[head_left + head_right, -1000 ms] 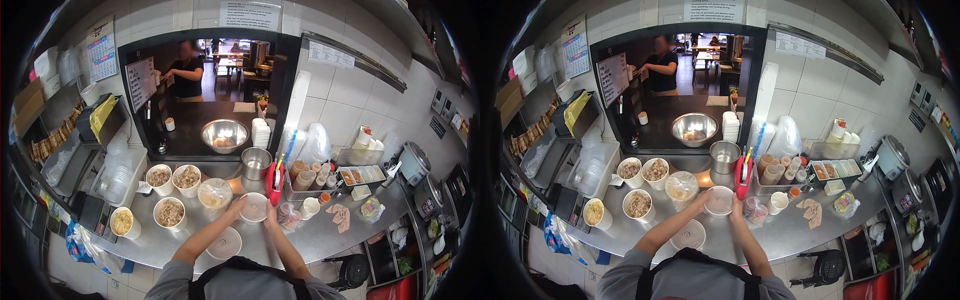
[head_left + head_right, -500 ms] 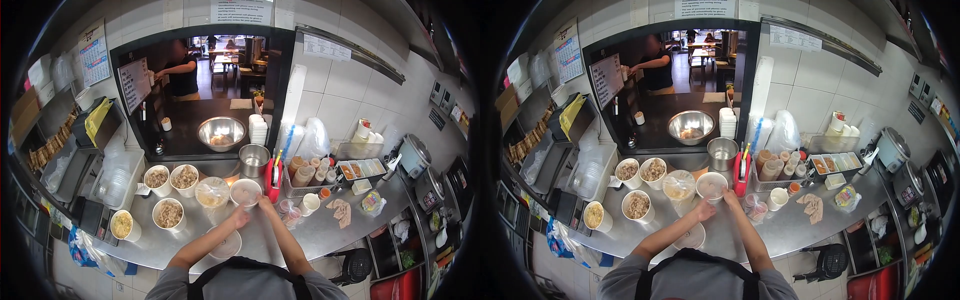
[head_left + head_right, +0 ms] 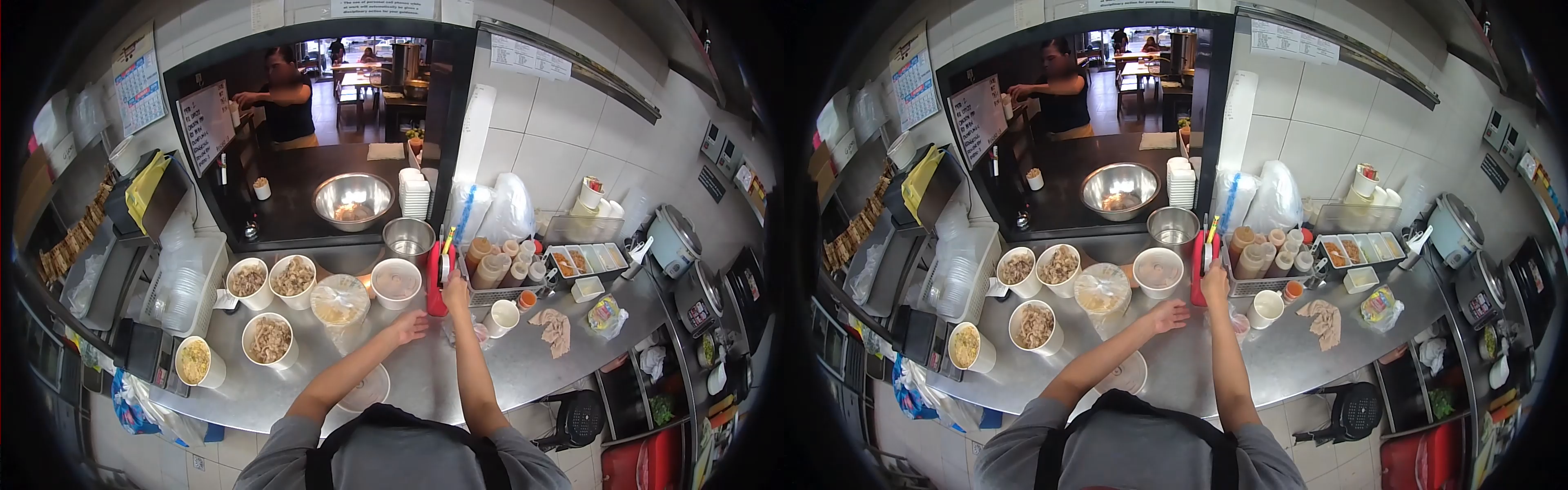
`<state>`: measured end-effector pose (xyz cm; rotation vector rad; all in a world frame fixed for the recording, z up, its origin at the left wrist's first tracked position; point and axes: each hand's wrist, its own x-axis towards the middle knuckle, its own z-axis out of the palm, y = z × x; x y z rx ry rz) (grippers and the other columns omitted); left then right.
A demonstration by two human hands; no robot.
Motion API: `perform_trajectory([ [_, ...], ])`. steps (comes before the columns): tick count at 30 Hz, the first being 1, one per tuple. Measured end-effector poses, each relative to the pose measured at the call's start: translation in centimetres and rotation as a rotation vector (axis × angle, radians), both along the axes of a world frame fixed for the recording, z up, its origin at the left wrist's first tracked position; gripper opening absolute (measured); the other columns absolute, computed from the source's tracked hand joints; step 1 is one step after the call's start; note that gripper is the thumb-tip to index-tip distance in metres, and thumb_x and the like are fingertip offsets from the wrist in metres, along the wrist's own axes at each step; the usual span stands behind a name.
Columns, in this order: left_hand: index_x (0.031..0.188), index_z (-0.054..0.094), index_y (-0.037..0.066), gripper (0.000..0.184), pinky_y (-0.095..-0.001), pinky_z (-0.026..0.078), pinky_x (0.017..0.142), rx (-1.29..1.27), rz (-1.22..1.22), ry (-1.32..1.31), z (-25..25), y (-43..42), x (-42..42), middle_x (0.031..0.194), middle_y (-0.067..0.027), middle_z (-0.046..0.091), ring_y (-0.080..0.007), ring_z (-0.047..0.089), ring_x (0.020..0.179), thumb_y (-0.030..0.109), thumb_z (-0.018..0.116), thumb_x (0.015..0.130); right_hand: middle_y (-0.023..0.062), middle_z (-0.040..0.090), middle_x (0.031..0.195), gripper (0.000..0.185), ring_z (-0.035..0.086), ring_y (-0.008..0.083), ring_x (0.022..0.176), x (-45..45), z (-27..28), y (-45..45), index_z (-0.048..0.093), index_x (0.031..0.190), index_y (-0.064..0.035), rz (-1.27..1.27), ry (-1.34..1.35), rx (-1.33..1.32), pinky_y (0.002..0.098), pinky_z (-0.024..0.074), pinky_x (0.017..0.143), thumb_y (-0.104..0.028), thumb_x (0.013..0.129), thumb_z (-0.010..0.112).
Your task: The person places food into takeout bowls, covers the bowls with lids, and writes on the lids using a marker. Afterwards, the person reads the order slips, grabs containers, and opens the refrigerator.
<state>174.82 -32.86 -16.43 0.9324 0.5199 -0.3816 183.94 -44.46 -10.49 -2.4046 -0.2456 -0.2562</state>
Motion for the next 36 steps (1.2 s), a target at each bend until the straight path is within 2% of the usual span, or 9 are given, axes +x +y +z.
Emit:
perform_trajectory([
  [12, 0.116, 0.048, 0.006, 0.039, -0.0379, 0.035, 0.092, 0.001, -0.110, -0.136, 2.4, -1.4, 4.4, 0.118, -0.0061, 0.052, -0.0188, 0.047, 0.110, 0.033, 0.034, 0.091, 0.0100, 0.061, 0.065, 0.040, 0.063, 0.0221, 0.067, 1.9, -2.1, -1.5, 0.039, 0.086, -0.0051, 0.034, 0.090, 0.654, 0.0313, 0.0464, 0.063, 0.002, 0.060, 0.068],
  [15, 0.118, 0.048, 0.004, 0.049, -0.0373, 0.030, 0.097, 0.005, -0.117, -0.149, 2.7, -1.2, 4.7, 0.120, -0.0065, 0.051, -0.0185, 0.044, 0.114, 0.039, 0.028, 0.092, 0.0054, 0.058, 0.066, 0.035, 0.060, 0.0144, 0.064, -3.0, 2.0, -2.9, 0.039, 0.084, -0.0054, 0.250, 0.115, 0.878, 0.0263, 0.0462, 0.058, 0.006, 0.064, 0.066],
  [18, 0.115, 0.050, 0.001, 0.055, -0.0373, 0.029, 0.098, -0.084, -0.112, -0.150, 1.0, -0.9, 5.7, 0.118, -0.0089, 0.053, -0.0194, 0.045, 0.113, 0.046, 0.028, 0.091, 0.0018, 0.054, 0.066, 0.033, 0.056, 0.0101, 0.063, -9.6, 5.2, -5.5, 0.039, 0.080, -0.0062, 0.335, 0.138, 0.773, 0.0217, 0.0456, 0.057, 0.012, 0.066, 0.063],
  [21, 0.110, 0.052, -0.001, 0.057, -0.0375, 0.030, 0.099, -0.095, -0.085, -0.157, 1.6, -1.1, 5.5, 0.116, -0.0115, 0.053, -0.0194, 0.046, 0.112, 0.050, 0.040, 0.087, 0.0005, 0.053, 0.066, 0.029, 0.056, 0.0086, 0.067, -16.5, 5.6, -8.6, 0.040, 0.077, -0.0063, 0.399, 0.233, 0.771, 0.0205, 0.0461, 0.061, 0.011, 0.070, 0.062],
  [24, 0.106, 0.053, -0.003, 0.045, -0.0357, 0.040, 0.092, -0.019, -0.043, -0.174, 2.2, -1.6, 5.5, 0.109, -0.0134, 0.057, -0.0208, 0.054, 0.105, 0.035, 0.059, 0.082, -0.0014, 0.052, 0.067, 0.024, 0.051, 0.0049, 0.062, -22.3, 6.1, -10.5, 0.043, 0.075, -0.0061, 0.415, 0.395, 0.807, 0.0186, 0.0430, 0.058, 0.008, 0.073, 0.062],
  [27, 0.091, 0.061, -0.002, 0.033, -0.0256, 0.051, 0.067, 0.067, 0.055, -0.252, 0.9, -2.0, 5.9, 0.090, -0.0131, 0.064, -0.0150, 0.063, 0.076, 0.023, 0.071, 0.071, -0.0020, 0.053, 0.068, 0.021, 0.049, 0.0029, 0.060, -23.1, 5.1, -10.9, 0.045, 0.074, -0.0058, 0.405, 0.463, 0.811, 0.0169, 0.0407, 0.056, 0.006, 0.074, 0.062],
  [31, 0.057, 0.061, 0.001, 0.016, -0.0229, 0.045, 0.037, 0.422, 0.232, -0.227, 0.5, -3.6, 7.2, 0.055, -0.0078, 0.060, -0.0120, 0.055, 0.042, 0.010, 0.068, 0.068, -0.0007, 0.055, 0.069, 0.019, 0.051, 0.0041, 0.062, -23.2, 4.0, -10.9, 0.047, 0.074, -0.0051, 0.362, 0.473, 0.824, 0.0174, 0.0425, 0.059, 0.006, 0.074, 0.063],
  [34, 0.059, 0.062, 0.001, 0.019, -0.0367, 0.050, 0.053, 1.054, 0.235, -0.294, 0.3, -4.7, 7.1, 0.055, -0.0135, 0.060, -0.0244, 0.061, 0.051, 0.019, 0.067, 0.065, -0.0005, 0.055, 0.069, 0.018, 0.053, 0.0061, 0.066, -23.5, 4.0, -11.2, 0.049, 0.075, -0.0047, 0.337, 0.538, 0.902, 0.0196, 0.0457, 0.068, 0.006, 0.075, 0.062],
  [36, 0.062, 0.062, 0.002, 0.016, -0.0370, 0.049, 0.058, 1.305, 0.258, -0.351, 1.4, -5.3, 6.0, 0.058, -0.0146, 0.060, -0.0271, 0.062, 0.060, 0.018, 0.067, 0.064, 0.0011, 0.057, 0.073, 0.015, 0.053, 0.0055, 0.066, -24.0, 3.6, -11.6, 0.051, 0.076, -0.0038, 0.308, 0.548, 0.851, 0.0181, 0.0432, 0.065, 0.006, 0.075, 0.061],
])
